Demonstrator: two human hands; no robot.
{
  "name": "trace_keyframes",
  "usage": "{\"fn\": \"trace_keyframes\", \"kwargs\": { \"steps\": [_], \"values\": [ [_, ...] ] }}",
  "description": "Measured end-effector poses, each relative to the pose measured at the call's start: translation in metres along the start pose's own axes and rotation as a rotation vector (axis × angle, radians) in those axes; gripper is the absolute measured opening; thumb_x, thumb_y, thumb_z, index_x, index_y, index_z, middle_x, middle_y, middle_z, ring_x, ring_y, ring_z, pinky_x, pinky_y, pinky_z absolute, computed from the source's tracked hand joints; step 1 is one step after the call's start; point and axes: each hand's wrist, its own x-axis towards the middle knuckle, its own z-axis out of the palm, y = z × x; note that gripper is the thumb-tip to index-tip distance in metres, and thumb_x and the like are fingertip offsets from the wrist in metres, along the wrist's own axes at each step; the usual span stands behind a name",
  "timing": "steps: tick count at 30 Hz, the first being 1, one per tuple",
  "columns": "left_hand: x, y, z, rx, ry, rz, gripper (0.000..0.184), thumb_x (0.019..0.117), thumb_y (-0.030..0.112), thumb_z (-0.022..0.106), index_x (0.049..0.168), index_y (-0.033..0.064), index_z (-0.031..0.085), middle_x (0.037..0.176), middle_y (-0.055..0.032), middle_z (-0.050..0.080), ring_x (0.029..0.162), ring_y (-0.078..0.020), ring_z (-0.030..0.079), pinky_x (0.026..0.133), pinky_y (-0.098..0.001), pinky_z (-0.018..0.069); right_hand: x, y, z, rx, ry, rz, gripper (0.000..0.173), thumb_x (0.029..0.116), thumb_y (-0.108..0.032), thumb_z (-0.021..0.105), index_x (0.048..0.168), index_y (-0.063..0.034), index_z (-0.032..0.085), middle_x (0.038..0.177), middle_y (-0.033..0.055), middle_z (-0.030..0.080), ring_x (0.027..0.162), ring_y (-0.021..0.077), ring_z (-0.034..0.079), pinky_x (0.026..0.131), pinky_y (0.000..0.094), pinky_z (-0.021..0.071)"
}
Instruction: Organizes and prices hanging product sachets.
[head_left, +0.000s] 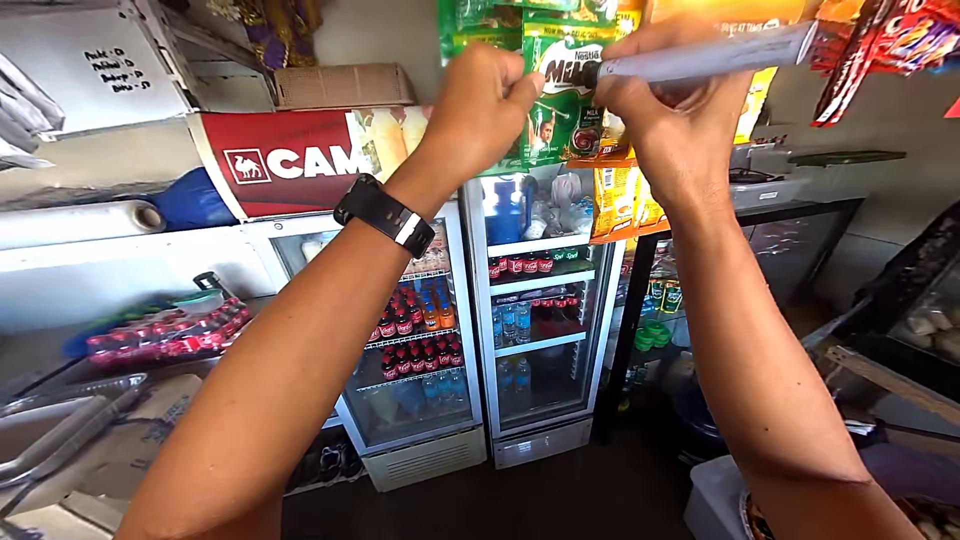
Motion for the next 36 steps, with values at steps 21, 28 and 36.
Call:
{"fn": "trace_keyframes", "kwargs": {
  "steps": [21,28,36],
  "values": [
    [-0.001,0.003,0.002,-0.085,-0.008,-0.061,0.034,0.1089,0.017,0.048,0.076,0.0091,0.054,0.064,0.0068,0.045,0.055,0.0001,0.043,0.056,-0.0189,0.0374,0.001,-0.002,0.004,-0.179,-0.054,-0.009,0.014,0.0877,-0.015,0.064,0.099,-0.0080,0.070,0.087,-0.0058,0.070,0.073,-0.0036,0.063,0.069,0.0183,0.0525],
    [-0.001,0.004,0.004,-0.064,0.002,-0.051,0.036,0.1086,0.018,0.048,0.073,0.0099,0.050,0.063,0.0057,0.041,0.053,-0.0018,0.040,0.054,-0.0200,0.0352,0.008,0.005,0.003,-0.234,0.000,-0.043,0.018,0.0889,-0.016,0.063,0.101,-0.0053,0.072,0.088,-0.0030,0.071,0.074,-0.0014,0.063,0.070,0.0206,0.0523],
    [-0.001,0.005,0.003,-0.095,0.002,-0.062,0.037,0.1084,0.017,0.049,0.072,0.0104,0.049,0.062,0.0060,0.041,0.052,-0.0016,0.039,0.052,-0.0195,0.0339,0.006,0.004,-0.002,-0.250,0.030,-0.034,0.016,0.0879,-0.015,0.064,0.099,-0.0062,0.069,0.086,-0.0049,0.069,0.071,-0.0038,0.062,0.067,0.0182,0.0520]
  ]
}}
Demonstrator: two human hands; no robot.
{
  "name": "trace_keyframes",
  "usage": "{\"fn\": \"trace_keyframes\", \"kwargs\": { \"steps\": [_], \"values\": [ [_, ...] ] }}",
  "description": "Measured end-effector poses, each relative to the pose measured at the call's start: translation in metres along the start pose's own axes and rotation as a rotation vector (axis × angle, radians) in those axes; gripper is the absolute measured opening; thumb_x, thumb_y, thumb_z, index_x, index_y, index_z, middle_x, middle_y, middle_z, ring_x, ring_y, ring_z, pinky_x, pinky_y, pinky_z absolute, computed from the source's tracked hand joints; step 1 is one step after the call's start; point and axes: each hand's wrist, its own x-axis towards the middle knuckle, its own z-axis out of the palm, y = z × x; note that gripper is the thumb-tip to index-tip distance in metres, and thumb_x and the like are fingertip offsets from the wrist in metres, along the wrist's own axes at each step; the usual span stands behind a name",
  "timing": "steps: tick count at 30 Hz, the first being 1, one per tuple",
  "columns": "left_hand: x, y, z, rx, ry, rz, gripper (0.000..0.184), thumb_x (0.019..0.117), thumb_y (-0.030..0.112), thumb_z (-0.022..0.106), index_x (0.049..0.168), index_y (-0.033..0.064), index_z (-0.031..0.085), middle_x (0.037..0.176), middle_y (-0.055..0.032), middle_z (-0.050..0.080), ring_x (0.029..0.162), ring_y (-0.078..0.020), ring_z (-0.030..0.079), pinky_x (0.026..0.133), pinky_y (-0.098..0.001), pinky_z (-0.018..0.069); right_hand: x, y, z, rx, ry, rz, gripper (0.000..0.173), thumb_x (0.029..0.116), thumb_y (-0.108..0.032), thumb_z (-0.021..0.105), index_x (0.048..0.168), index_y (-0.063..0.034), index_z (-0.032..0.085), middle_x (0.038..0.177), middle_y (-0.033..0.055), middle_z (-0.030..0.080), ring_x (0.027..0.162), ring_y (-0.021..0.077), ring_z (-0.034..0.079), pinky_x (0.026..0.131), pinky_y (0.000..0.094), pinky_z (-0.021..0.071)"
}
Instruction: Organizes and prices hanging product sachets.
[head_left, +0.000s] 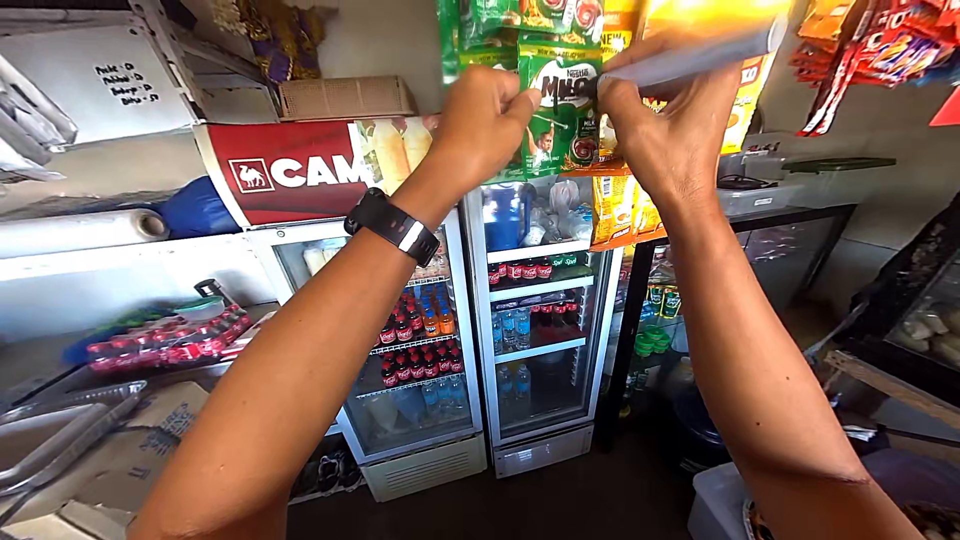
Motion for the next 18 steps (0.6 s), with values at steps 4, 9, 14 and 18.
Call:
{"fn": "trace_keyframes", "kwargs": {
  "steps": [4,9,14,18],
  "values": [
    [0.001,-0.003,0.001,-0.011,0.002,0.010,0.035,0.1081,0.016,0.049,0.074,0.0093,0.052,0.062,0.0062,0.043,0.052,-0.0013,0.040,0.053,-0.0192,0.0349,-0.008,-0.006,0.004,0.013,0.003,-0.014,0.013,0.0869,-0.014,0.064,0.097,-0.0065,0.069,0.083,-0.0058,0.069,0.070,-0.0052,0.060,0.066,0.0176,0.0505],
    [0.001,-0.004,0.001,-0.038,0.003,0.017,0.035,0.1082,0.016,0.049,0.074,0.0087,0.054,0.062,0.0061,0.046,0.053,-0.0003,0.043,0.054,-0.0187,0.0374,-0.004,-0.006,-0.004,0.011,0.020,0.054,0.012,0.0852,-0.016,0.065,0.095,-0.0090,0.066,0.084,-0.0080,0.068,0.070,-0.0048,0.063,0.066,0.0181,0.0532],
    [-0.006,-0.004,-0.021,-0.267,0.041,0.005,0.032,0.0979,0.020,0.069,0.122,-0.0015,0.066,0.100,-0.0019,0.073,0.078,-0.0020,0.066,0.067,-0.0202,0.0541,0.025,-0.025,-0.025,0.347,0.168,0.043,0.011,0.0853,0.000,0.067,0.092,-0.0093,0.065,0.077,-0.0078,0.070,0.066,0.0043,0.069,0.064,0.0234,0.0609],
    [0.000,0.010,-0.048,-0.384,0.187,-0.048,0.024,0.1032,0.029,0.061,0.116,0.0106,0.068,0.088,0.0073,0.069,0.060,0.0023,0.054,0.052,-0.0159,0.0436,0.053,-0.036,-0.033,0.386,0.189,-0.034,0.008,0.0857,-0.002,0.068,0.089,-0.0087,0.066,0.076,-0.0045,0.071,0.066,0.0074,0.070,0.066,0.0253,0.0610]
  ]
}}
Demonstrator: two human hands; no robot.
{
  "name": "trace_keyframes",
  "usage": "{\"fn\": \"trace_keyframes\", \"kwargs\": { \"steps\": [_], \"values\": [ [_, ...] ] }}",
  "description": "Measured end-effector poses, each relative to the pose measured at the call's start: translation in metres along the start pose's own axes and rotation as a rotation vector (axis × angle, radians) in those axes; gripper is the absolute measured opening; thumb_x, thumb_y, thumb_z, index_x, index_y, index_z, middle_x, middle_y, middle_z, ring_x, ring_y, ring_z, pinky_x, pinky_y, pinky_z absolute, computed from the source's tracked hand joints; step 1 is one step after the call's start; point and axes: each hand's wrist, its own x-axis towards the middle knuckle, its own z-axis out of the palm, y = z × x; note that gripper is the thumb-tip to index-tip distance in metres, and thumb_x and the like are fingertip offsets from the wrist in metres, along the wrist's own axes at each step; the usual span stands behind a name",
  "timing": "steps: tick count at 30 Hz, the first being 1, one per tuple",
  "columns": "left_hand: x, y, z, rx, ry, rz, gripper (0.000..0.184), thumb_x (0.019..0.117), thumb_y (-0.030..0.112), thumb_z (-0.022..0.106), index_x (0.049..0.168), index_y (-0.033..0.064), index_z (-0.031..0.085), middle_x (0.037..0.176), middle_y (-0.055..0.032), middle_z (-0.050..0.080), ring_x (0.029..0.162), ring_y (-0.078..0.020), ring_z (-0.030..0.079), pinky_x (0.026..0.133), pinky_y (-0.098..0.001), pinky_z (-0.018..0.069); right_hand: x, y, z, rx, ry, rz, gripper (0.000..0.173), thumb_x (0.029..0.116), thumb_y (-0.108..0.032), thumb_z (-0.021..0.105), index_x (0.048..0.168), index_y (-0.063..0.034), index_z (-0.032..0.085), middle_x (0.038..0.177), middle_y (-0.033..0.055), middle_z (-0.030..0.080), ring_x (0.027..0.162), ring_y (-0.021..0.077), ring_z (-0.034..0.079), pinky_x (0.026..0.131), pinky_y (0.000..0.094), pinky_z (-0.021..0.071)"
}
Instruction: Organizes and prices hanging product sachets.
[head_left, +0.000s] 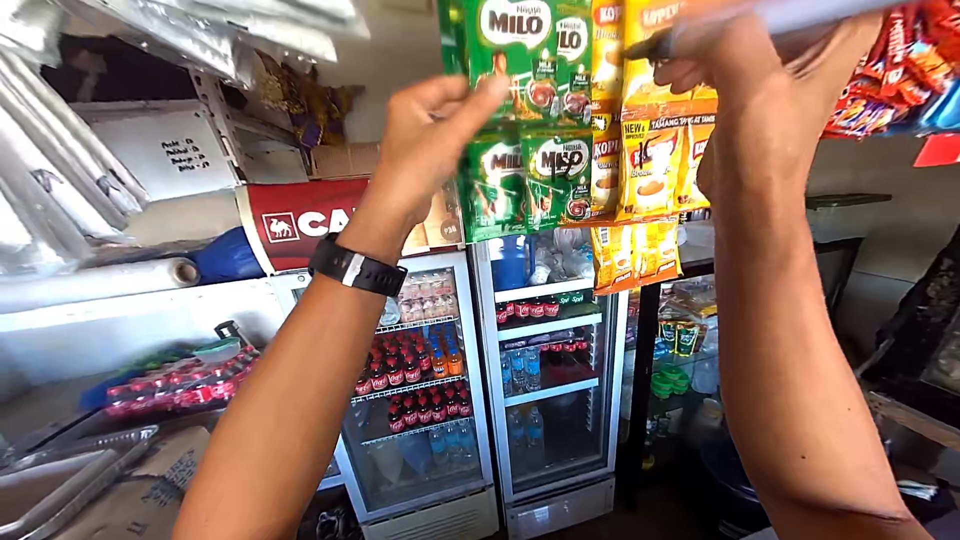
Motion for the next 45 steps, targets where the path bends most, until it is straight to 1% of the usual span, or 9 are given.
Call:
{"fn": "trace_keyframes", "kwargs": {
  "steps": [3,5,7,14,18,21,27,38,45],
  "values": [
    [0.015,0.012,-0.003,0.023,0.022,-0.029,0.026,0.1085,0.030,0.051,0.102,0.0111,0.068,0.071,0.0081,0.056,0.047,0.0008,0.039,0.043,-0.0157,0.0336,0.011,-0.007,0.009,0.023,-0.001,0.024,0.010,0.0846,-0.001,0.067,0.088,-0.0099,0.064,0.075,-0.0041,0.071,0.067,0.0073,0.070,0.067,0.0244,0.0606],
    [0.024,0.013,0.000,0.065,-0.022,-0.017,0.022,0.1079,0.020,0.051,0.094,0.0095,0.066,0.063,0.0080,0.049,0.046,-0.0003,0.036,0.044,-0.0169,0.0323,0.014,-0.010,0.014,0.045,-0.001,0.040,0.010,0.0853,-0.001,0.067,0.087,-0.0103,0.065,0.074,-0.0050,0.070,0.066,0.0061,0.069,0.067,0.0236,0.0603],
    [0.031,0.011,0.003,0.117,-0.046,-0.002,0.022,0.1069,0.016,0.051,0.089,0.0085,0.061,0.065,0.0060,0.050,0.049,-0.0009,0.039,0.047,-0.0176,0.0337,0.014,-0.008,0.020,0.077,-0.031,0.042,0.008,0.0875,-0.001,0.065,0.088,-0.0095,0.065,0.075,-0.0053,0.070,0.066,0.0059,0.068,0.067,0.0245,0.0600],
    [0.032,0.005,0.007,0.173,-0.004,0.003,0.018,0.1045,0.012,0.054,0.095,0.0012,0.064,0.082,-0.0015,0.062,0.071,-0.0064,0.060,0.069,-0.0266,0.0520,0.013,0.020,0.053,-0.037,-0.144,0.065,0.012,0.0864,-0.009,0.068,0.097,-0.0061,0.070,0.086,-0.0013,0.071,0.075,0.0069,0.070,0.073,0.0287,0.0617],
    [0.033,0.000,0.005,0.180,0.017,0.040,0.017,0.1038,0.012,0.055,0.093,0.0032,0.064,0.075,0.0022,0.058,0.062,-0.0027,0.053,0.059,-0.0218,0.0454,0.027,0.033,0.065,-0.179,-0.194,-0.005,0.017,0.0889,-0.017,0.066,0.101,-0.0051,0.070,0.092,0.0005,0.072,0.080,0.0061,0.070,0.076,0.0273,0.0596],
    [0.034,-0.003,0.005,0.154,0.009,0.045,0.016,0.1040,0.011,0.055,0.094,0.0029,0.065,0.077,0.0022,0.061,0.064,-0.0026,0.056,0.061,-0.0212,0.0472,0.025,0.035,0.067,-0.289,-0.231,0.014,0.018,0.0891,-0.022,0.065,0.099,-0.0087,0.072,0.090,-0.0026,0.072,0.080,0.0034,0.068,0.077,0.0263,0.0575],
    [0.035,-0.006,0.006,0.113,0.011,0.037,0.016,0.1044,0.009,0.054,0.098,0.0016,0.066,0.084,-0.0010,0.065,0.075,-0.0052,0.064,0.072,-0.0246,0.0544,0.017,0.038,0.063,-0.265,-0.200,0.031,0.011,0.0868,-0.020,0.066,0.092,-0.0117,0.071,0.081,-0.0064,0.070,0.070,0.0019,0.068,0.067,0.0246,0.0579],
    [0.035,-0.006,0.001,0.096,-0.002,0.033,0.016,0.1045,0.009,0.054,0.094,0.0029,0.065,0.080,0.0001,0.065,0.072,-0.0051,0.064,0.070,-0.0238,0.0546,0.017,0.041,0.066,-0.332,-0.157,-0.036,0.014,0.0875,-0.020,0.065,0.095,-0.0106,0.072,0.086,-0.0050,0.071,0.076,0.0005,0.067,0.072,0.0229,0.0562],
    [0.035,-0.007,0.000,0.100,-0.009,0.048,0.017,0.1042,0.009,0.054,0.090,0.0043,0.063,0.077,0.0011,0.062,0.067,-0.0042,0.061,0.064,-0.0220,0.0517,0.006,0.035,0.064,-0.341,-0.131,-0.026,0.011,0.0847,-0.021,0.066,0.091,-0.0125,0.070,0.081,-0.0073,0.070,0.072,-0.0003,0.066,0.068,0.0236,0.0550]
  ]
}}
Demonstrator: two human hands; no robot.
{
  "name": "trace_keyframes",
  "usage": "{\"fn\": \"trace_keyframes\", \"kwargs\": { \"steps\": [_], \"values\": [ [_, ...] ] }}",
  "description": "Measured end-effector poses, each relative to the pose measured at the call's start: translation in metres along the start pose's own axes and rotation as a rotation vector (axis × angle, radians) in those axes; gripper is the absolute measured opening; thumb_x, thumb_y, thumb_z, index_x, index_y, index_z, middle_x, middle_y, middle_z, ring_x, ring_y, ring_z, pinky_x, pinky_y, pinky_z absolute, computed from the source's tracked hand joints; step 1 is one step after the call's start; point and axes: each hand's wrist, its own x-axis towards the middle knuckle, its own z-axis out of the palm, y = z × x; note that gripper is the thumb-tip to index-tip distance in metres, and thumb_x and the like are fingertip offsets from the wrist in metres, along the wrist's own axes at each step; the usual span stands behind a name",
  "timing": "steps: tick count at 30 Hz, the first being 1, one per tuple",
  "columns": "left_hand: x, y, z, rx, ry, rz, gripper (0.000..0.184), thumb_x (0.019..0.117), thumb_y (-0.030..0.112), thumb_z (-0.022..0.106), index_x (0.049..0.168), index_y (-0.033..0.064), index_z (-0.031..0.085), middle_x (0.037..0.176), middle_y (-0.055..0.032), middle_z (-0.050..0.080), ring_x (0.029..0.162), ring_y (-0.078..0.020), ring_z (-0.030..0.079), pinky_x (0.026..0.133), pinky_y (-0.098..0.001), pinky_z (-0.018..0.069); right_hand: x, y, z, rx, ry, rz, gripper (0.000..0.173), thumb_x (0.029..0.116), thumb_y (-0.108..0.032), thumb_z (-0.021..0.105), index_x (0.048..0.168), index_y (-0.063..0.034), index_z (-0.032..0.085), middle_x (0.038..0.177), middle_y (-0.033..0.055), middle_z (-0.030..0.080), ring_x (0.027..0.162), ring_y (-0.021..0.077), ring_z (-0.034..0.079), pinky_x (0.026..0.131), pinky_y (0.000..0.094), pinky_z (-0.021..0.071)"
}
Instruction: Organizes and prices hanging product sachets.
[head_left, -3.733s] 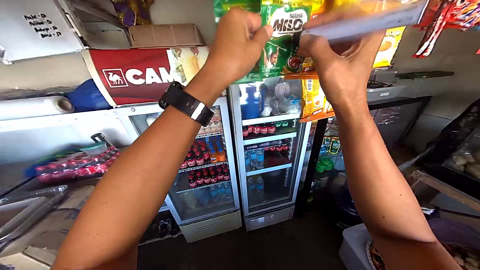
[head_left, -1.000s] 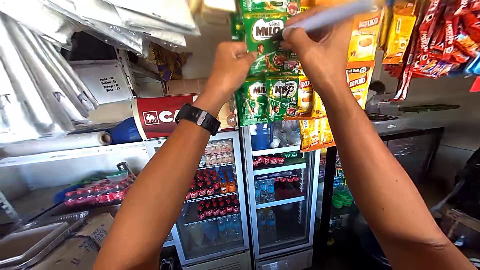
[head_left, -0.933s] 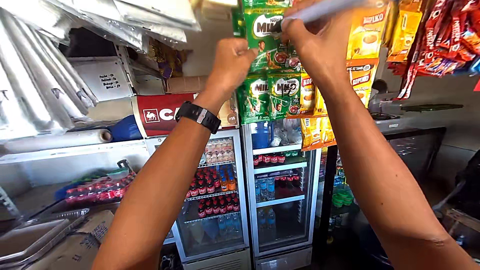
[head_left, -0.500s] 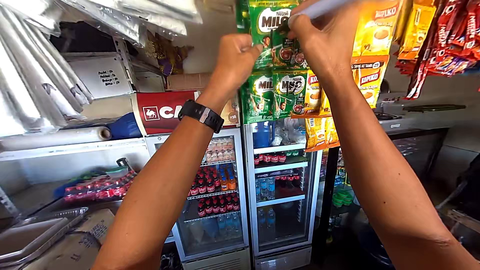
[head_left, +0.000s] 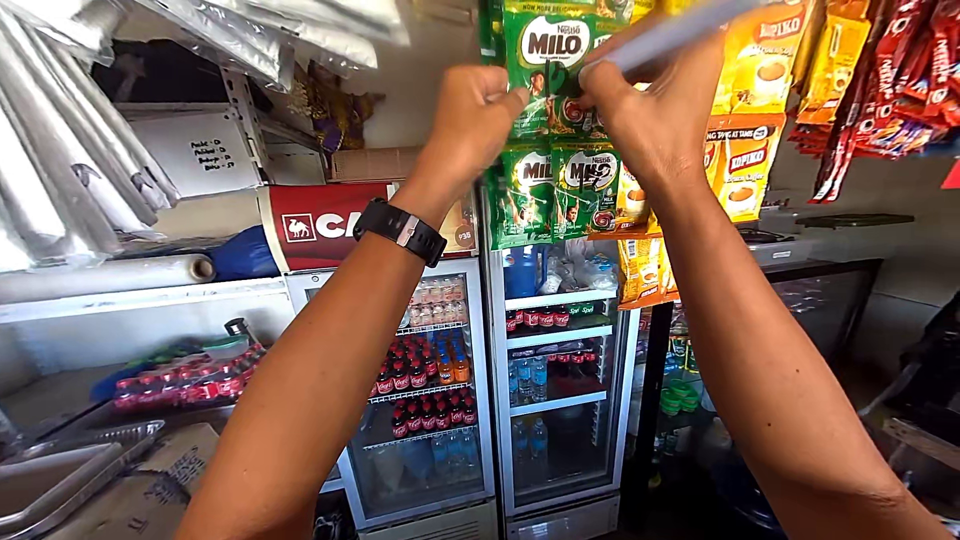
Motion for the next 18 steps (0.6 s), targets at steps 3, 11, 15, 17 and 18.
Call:
{"fn": "trace_keyframes", "kwargs": {
  "steps": [3,11,15,17,18],
  "values": [
    [-0.001,0.000,0.000,-0.029,-0.004,-0.003,0.017,0.1048,0.010,0.053,0.092,0.0044,0.063,0.078,0.0007,0.062,0.069,-0.0051,0.062,0.066,-0.0232,0.0530,0.001,0.002,-0.005,0.003,0.013,0.032,0.012,0.0844,-0.022,0.067,0.091,-0.0127,0.070,0.081,-0.0070,0.070,0.071,0.0015,0.068,0.067,0.0256,0.0580],
    [-0.024,-0.005,0.024,-0.221,-0.037,0.038,0.047,0.0854,0.003,0.079,0.128,-0.0008,0.058,0.111,-0.0071,0.071,0.098,-0.0103,0.071,0.087,-0.0279,0.0608,0.021,0.010,-0.066,0.328,0.206,0.170,0.010,0.0882,0.003,0.064,0.087,-0.0067,0.061,0.070,-0.0017,0.071,0.065,0.0084,0.070,0.067,0.0255,0.0597],
    [-0.017,-0.011,0.047,-0.180,0.038,-0.063,0.038,0.0896,0.000,0.074,0.124,-0.0023,0.058,0.109,-0.0087,0.070,0.095,-0.0099,0.071,0.083,-0.0276,0.0600,0.021,0.023,-0.063,0.224,0.121,0.183,0.002,0.0901,-0.004,0.066,0.091,-0.0048,0.064,0.074,-0.0025,0.070,0.066,0.0078,0.069,0.069,0.0272,0.0599],
    [-0.012,-0.009,0.056,-0.184,0.041,-0.102,0.033,0.0948,0.004,0.070,0.124,-0.0017,0.058,0.108,-0.0081,0.068,0.093,-0.0090,0.068,0.081,-0.0266,0.0584,0.019,0.028,-0.057,0.194,0.075,0.193,0.002,0.0909,-0.008,0.067,0.090,-0.0058,0.066,0.076,-0.0025,0.071,0.069,0.0077,0.070,0.071,0.0275,0.0606],
    [-0.011,-0.008,0.060,-0.193,0.049,-0.116,0.031,0.0960,0.005,0.069,0.125,-0.0015,0.057,0.107,-0.0080,0.068,0.091,-0.0088,0.068,0.079,-0.0262,0.0586,0.019,0.031,-0.053,0.187,0.067,0.196,0.002,0.0904,-0.008,0.067,0.089,-0.0071,0.066,0.075,-0.0031,0.070,0.069,0.0069,0.070,0.070,0.0266,0.0609]
  ]
}}
